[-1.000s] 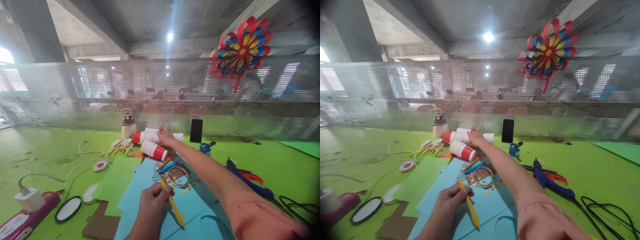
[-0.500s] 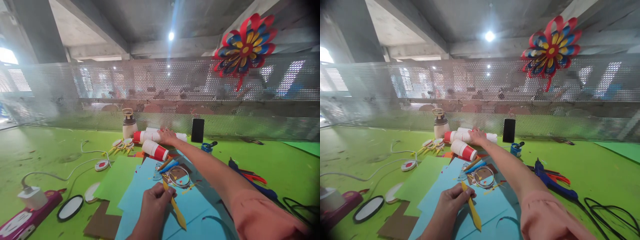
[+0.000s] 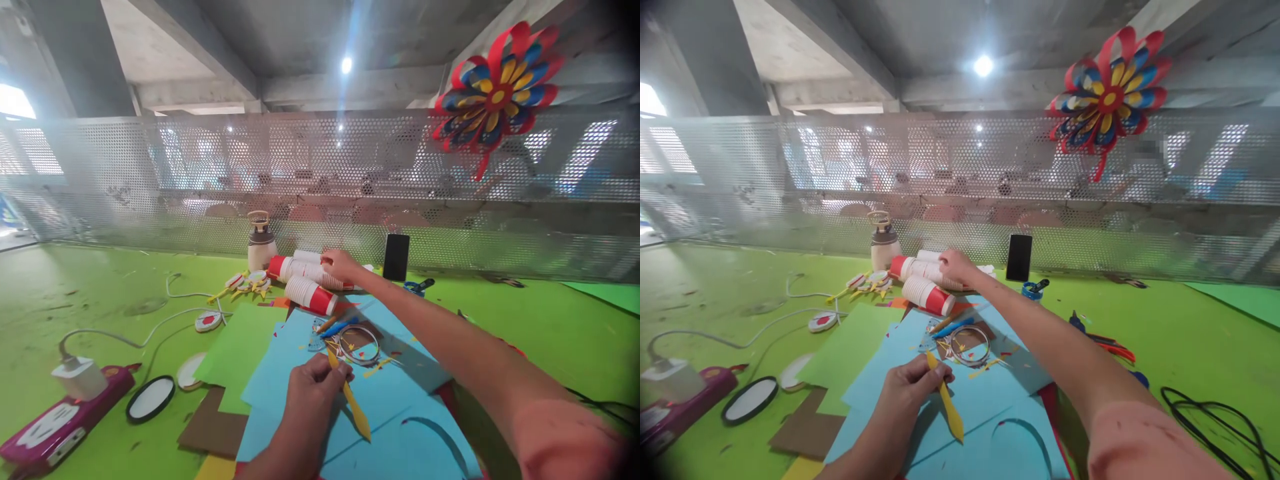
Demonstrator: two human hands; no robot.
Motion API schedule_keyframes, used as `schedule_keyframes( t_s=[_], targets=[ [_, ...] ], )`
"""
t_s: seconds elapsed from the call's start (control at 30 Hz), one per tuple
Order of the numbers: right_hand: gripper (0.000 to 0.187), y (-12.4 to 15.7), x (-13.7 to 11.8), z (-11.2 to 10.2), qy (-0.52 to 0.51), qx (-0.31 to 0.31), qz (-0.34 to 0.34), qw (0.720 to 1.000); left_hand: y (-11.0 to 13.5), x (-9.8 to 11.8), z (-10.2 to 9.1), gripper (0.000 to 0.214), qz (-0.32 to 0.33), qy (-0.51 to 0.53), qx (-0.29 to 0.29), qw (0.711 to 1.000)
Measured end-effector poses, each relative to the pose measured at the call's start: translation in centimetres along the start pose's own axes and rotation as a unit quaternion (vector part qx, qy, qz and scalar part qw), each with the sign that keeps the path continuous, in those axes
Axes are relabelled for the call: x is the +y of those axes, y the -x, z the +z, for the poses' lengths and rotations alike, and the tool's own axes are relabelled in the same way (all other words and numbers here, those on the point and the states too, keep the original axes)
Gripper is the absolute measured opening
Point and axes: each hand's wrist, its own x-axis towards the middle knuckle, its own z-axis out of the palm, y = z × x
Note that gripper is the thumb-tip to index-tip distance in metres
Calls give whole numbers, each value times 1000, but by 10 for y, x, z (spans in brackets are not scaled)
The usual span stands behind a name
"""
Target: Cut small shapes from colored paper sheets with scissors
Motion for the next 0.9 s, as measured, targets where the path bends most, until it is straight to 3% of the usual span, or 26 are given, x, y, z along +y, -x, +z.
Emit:
schedule_keyframes(
  t_s=[0.13, 0.27, 0.4, 0.5, 0.57, 0.7, 0.9],
  targets=[
    [30, 24, -34, 17, -25, -44, -1, 999, -1, -7, -2, 38, 4, -22, -8, 1000],
    [32, 37, -47, 25, -38, -20, 2, 999, -3, -12, -4, 37, 4, -49, -8, 999],
    [33, 21, -10, -12, -19, 28, -6, 999, -3, -11, -2, 38, -4, -27, -5, 1000],
    [33, -3, 33, -44, 31, 51, 34, 998, -3, -9, 0, 37, -8, -21, -3, 1000],
    [32, -16, 59, -53, 66, 40, 67, 995, -3, -9, 0, 37, -6, -25, -3, 1000],
    [31, -33, 91, -40, 109, -35, 109, 987, -2, -10, -1, 39, -3, -31, -4, 1000],
    [31, -42, 114, -11, 101, -116, 128, 980, -1, -12, -1, 42, -8, -46, -17, 999]
  ],
)
